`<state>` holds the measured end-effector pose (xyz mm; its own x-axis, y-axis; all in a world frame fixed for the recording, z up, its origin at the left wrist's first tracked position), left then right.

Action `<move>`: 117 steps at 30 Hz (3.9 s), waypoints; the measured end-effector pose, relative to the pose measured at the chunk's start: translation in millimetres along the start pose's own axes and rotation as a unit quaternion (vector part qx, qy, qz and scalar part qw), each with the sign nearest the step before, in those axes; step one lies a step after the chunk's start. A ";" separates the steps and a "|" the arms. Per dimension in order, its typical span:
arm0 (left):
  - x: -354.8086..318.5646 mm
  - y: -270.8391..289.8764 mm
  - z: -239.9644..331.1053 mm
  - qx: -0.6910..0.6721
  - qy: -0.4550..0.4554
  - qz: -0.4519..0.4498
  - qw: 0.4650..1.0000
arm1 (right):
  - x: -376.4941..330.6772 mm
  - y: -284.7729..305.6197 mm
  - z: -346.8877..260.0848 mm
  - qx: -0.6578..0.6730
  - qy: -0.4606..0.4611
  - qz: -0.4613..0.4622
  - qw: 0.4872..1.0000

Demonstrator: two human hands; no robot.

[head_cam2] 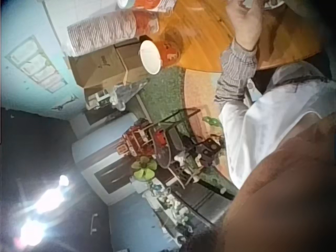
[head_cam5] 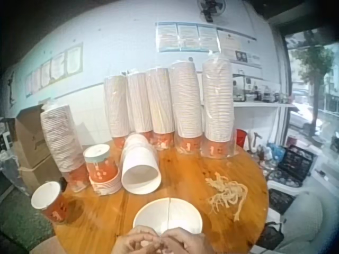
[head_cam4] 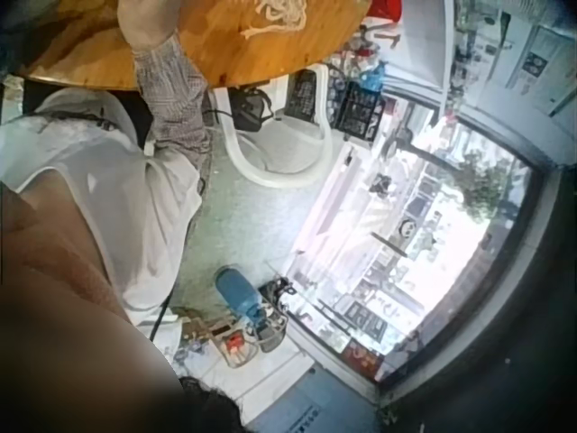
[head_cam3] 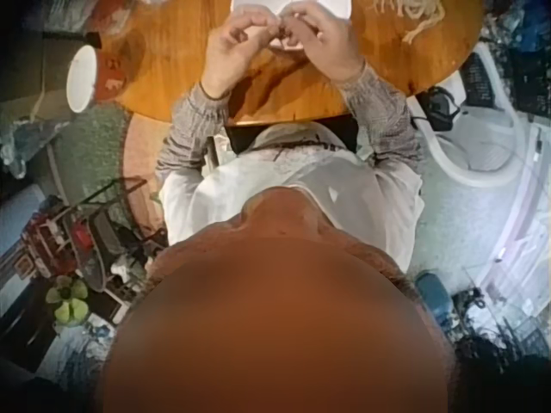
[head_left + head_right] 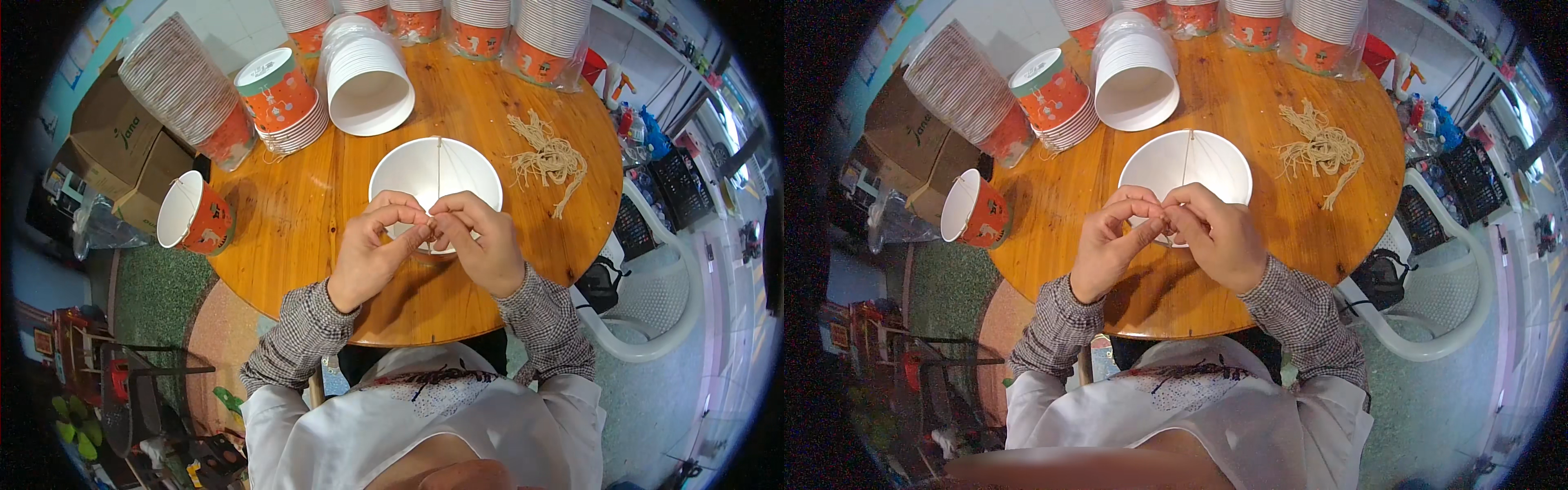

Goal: Thread rubber bands through pre-punched holes in paper cups to attach them.

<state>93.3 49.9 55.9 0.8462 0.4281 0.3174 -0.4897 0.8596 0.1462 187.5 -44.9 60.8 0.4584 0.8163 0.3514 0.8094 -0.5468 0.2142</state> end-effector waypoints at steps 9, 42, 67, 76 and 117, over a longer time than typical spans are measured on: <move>1.9 -1.0 5.1 0.056 -0.028 -0.028 0.998 | -0.8 5.5 -25.0 -0.126 0.125 -0.020 0.984; -15.1 14.8 7.0 0.227 -0.098 0.058 0.967 | -20.7 6.8 -23.4 -0.072 0.124 -0.039 0.989; -26.9 -12.2 14.8 0.247 -0.108 -0.016 0.963 | -1.4 45.2 -51.9 -0.421 0.295 0.041 0.857; -15.7 -15.2 19.3 0.334 -0.157 -0.022 0.929 | 2.4 72.0 -21.6 -0.412 0.297 0.083 0.857; -50.1 28.8 -1.7 0.270 -0.247 0.119 0.923 | 73.6 156.6 130.6 0.085 -0.066 0.139 0.984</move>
<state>37.1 53.7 42.7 0.5667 0.2931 0.7700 -0.7962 0.4352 0.4203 395.9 -46.1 1.2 0.7051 0.6634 0.2506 0.6912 -0.7219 -0.0334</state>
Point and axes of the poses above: each hand's wrist, its own x-axis towards the middle knuckle, its own y-axis out of the back of the hand, z = x × y, the point moved 9 cm from there along x, towards the middle knuckle
